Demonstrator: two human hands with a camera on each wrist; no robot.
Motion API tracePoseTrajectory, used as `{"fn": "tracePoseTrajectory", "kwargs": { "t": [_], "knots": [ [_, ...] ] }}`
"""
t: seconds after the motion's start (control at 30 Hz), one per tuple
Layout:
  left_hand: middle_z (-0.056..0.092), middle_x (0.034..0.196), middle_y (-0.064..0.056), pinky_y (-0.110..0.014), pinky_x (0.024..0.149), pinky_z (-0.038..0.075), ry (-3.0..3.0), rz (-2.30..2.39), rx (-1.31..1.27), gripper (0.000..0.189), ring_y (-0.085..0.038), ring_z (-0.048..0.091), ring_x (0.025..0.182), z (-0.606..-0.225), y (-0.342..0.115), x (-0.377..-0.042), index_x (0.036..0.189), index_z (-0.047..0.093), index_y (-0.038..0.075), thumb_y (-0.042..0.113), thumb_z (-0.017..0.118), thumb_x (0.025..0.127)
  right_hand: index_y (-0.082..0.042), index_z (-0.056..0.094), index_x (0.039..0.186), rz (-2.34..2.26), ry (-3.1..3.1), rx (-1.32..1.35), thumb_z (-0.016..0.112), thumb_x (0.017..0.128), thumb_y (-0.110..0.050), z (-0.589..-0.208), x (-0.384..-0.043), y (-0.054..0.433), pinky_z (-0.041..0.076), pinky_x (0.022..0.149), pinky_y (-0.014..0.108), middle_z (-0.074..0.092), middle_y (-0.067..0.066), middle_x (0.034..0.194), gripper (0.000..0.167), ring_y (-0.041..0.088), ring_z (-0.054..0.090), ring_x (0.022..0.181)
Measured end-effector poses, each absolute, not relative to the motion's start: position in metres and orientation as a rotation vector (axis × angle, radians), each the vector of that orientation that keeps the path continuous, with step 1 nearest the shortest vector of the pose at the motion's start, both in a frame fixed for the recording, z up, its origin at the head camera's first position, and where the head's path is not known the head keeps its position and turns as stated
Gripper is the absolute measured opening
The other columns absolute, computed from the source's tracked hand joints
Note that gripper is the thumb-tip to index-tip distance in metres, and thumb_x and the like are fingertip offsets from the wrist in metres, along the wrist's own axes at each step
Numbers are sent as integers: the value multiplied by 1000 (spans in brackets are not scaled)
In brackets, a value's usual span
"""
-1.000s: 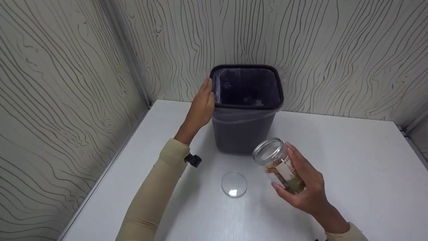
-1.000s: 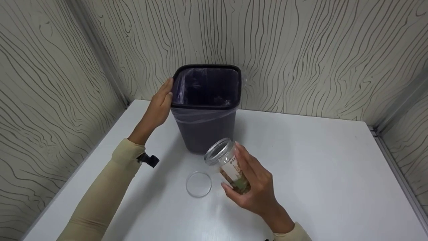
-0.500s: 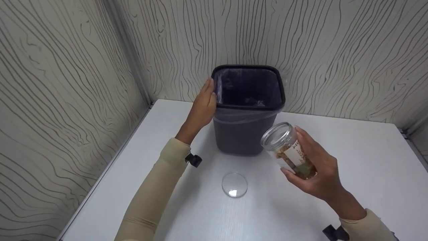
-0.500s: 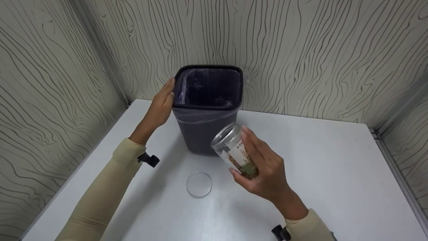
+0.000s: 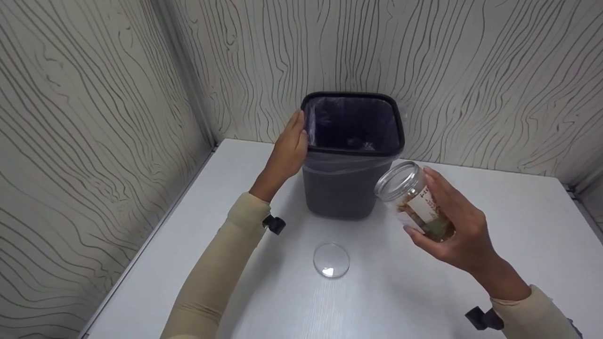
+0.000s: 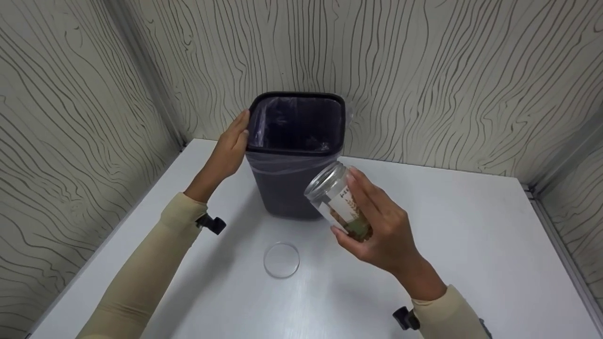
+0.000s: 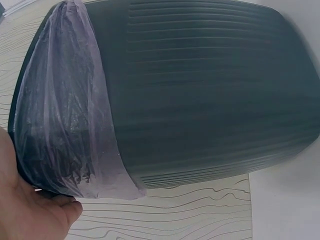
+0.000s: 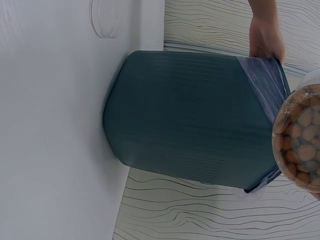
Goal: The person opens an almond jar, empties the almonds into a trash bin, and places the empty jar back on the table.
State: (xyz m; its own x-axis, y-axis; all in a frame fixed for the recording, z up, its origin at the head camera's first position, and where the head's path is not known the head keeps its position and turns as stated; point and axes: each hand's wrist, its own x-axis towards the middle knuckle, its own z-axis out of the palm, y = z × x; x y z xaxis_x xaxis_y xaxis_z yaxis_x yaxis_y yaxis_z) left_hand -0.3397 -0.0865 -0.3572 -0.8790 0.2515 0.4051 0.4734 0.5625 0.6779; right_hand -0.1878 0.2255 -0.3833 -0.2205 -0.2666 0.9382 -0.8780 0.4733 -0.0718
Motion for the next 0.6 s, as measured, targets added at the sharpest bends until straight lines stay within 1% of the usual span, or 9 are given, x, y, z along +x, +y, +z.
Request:
{"fn": "tracePoseTrajectory", "kwargs": {
  "t": [0.2, 0.4, 0.6],
  "knots": [
    [12, 169, -13, -32, 124, 12, -2536, -1210, -595, 55, -19, 10, 155, -358, -86, -339, 160, 18, -1, 20, 27, 110, 14, 59, 129, 774, -1756, 979, 76, 87, -42, -382, -192, 231, 42, 109, 26, 61, 33, 129, 72, 34, 61, 124],
    [13, 169, -13, -33, 124, 13, -2541, -1191, -583, 55, -20, 12, 155, -357, -86, -339, 160, 18, -1, 19, 27, 110, 13, 59, 130, 744, -1773, 962, 75, 87, -44, -383, -197, 236, 41, 110, 28, 62, 30, 130, 73, 34, 60, 125],
    [12, 169, -12, -33, 124, 13, -2556, -1188, -580, 55, -19, 11, 155, -355, -85, -339, 160, 17, 1, 21, 26, 110, 13, 55, 134, 717, -1815, 919, 74, 87, -48, -385, -201, 242, 39, 111, 27, 60, 29, 134, 80, 34, 59, 126]
  ]
}}
